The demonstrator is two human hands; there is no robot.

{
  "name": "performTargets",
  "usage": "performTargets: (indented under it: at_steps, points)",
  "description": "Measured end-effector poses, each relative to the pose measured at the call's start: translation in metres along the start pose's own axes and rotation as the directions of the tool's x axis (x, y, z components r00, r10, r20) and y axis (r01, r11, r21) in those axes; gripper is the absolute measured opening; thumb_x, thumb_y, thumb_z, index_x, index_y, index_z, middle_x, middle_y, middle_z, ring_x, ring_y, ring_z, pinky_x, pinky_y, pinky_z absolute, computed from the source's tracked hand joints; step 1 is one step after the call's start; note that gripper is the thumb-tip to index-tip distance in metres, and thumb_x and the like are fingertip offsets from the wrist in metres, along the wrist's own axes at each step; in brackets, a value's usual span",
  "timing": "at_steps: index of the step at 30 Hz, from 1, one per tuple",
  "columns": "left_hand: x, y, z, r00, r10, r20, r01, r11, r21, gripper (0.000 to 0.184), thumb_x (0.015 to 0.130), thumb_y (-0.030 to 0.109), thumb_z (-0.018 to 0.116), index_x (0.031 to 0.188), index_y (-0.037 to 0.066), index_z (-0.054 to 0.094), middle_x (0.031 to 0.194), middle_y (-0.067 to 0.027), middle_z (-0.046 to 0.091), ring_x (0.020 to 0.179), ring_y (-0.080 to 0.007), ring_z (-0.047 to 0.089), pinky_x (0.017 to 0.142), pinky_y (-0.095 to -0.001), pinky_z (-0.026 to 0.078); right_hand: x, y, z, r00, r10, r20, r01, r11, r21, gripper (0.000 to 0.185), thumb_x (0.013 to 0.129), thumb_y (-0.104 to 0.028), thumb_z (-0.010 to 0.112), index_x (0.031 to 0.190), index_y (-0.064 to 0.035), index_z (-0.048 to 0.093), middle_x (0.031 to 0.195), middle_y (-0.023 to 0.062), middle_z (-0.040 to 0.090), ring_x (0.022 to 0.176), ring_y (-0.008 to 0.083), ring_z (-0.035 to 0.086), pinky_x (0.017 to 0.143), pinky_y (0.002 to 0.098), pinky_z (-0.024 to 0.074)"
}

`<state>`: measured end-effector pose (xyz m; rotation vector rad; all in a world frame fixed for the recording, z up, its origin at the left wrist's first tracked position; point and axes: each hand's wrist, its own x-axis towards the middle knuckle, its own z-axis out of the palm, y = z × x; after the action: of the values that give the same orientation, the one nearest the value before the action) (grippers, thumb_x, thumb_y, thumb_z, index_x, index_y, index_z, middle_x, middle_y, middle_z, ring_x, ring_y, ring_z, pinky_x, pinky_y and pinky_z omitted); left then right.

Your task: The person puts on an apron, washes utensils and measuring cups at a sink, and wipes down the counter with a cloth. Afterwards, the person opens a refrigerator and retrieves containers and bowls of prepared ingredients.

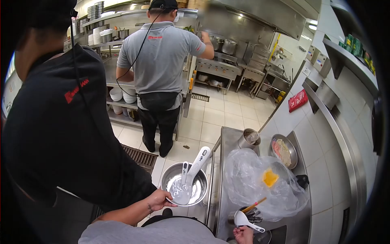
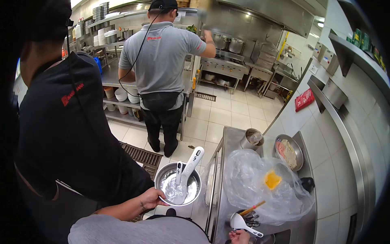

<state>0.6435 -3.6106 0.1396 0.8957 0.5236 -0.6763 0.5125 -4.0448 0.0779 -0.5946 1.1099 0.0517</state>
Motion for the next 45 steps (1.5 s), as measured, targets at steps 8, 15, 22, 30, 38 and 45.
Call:
performTargets:
  at_steps: [8,15,22,30,38,45]
  points:
    - [0.040,0.061,-0.021,0.995,0.098,-0.007,-0.098,0.988,-0.115,0.045,0.079,-0.009,0.046,0.124,-0.007,0.041,0.113,-0.0205,0.055,0.095,-0.0327,0.063,0.077,-0.0439,0.059,0.040,0.033,0.148,0.940,0.127,0.316,0.004,0.924,-0.382,0.024,0.076,-0.004,0.047,0.099,0.0019,0.052,0.068,0.0089,0.053,0.051,0.0182,0.050,0.059,0.0414,0.0551]
    - [0.072,0.112,-0.048,0.966,0.212,-0.148,-0.242,0.943,-0.229,0.045,0.078,-0.007,0.047,0.123,-0.007,0.042,0.111,-0.0223,0.057,0.091,-0.0324,0.064,0.070,-0.0424,0.061,0.114,0.049,0.302,0.892,0.264,0.366,0.015,0.793,-0.609,0.015,0.078,-0.005,0.048,0.092,-0.0011,0.052,0.068,0.0094,0.056,0.054,0.0193,0.055,0.058,0.0417,0.0553]
    - [0.092,0.139,-0.057,0.829,0.379,-0.410,-0.507,0.819,-0.268,0.049,0.076,-0.007,0.047,0.125,-0.006,0.041,0.109,-0.0216,0.059,0.084,-0.0314,0.066,0.062,-0.0406,0.060,0.165,0.056,0.462,0.833,0.381,0.402,0.228,0.425,-0.876,0.007,0.080,-0.001,0.048,0.081,0.0051,0.052,0.062,0.0105,0.052,0.048,0.0197,0.053,0.055,0.0449,0.0575]
    - [0.064,0.124,-0.053,0.675,0.418,-0.607,-0.675,0.682,-0.281,0.040,0.076,-0.006,0.047,0.116,-0.011,0.046,0.105,-0.0227,0.059,0.088,-0.0325,0.064,0.067,-0.0429,0.060,0.188,0.096,0.524,0.717,0.619,0.322,0.280,0.168,-0.945,0.013,0.081,-0.005,0.049,0.085,0.0048,0.055,0.066,0.0108,0.056,0.054,0.0197,0.056,0.065,0.0442,0.0576]
    - [0.040,0.068,-0.082,0.678,0.335,-0.655,-0.688,0.605,-0.402,0.028,0.077,-0.004,0.047,0.102,-0.017,0.049,0.101,-0.0234,0.058,0.080,-0.0315,0.064,0.067,-0.0360,0.061,0.173,0.158,0.495,0.654,0.717,0.241,0.235,0.110,-0.966,0.014,0.079,-0.002,0.049,0.091,0.0058,0.052,0.072,0.0114,0.055,0.057,0.0201,0.056,0.065,0.0426,0.0583]
    - [0.003,0.045,-0.113,0.579,0.327,-0.747,-0.774,0.509,-0.377,0.019,0.079,-0.005,0.047,0.093,-0.016,0.053,0.092,-0.0227,0.062,0.073,-0.0302,0.066,0.063,-0.0330,0.061,0.149,0.224,0.495,0.612,0.764,0.206,0.209,0.095,-0.973,0.012,0.079,0.001,0.046,0.090,0.0050,0.049,0.071,0.0103,0.052,0.053,0.0188,0.054,0.061,0.0417,0.0589]
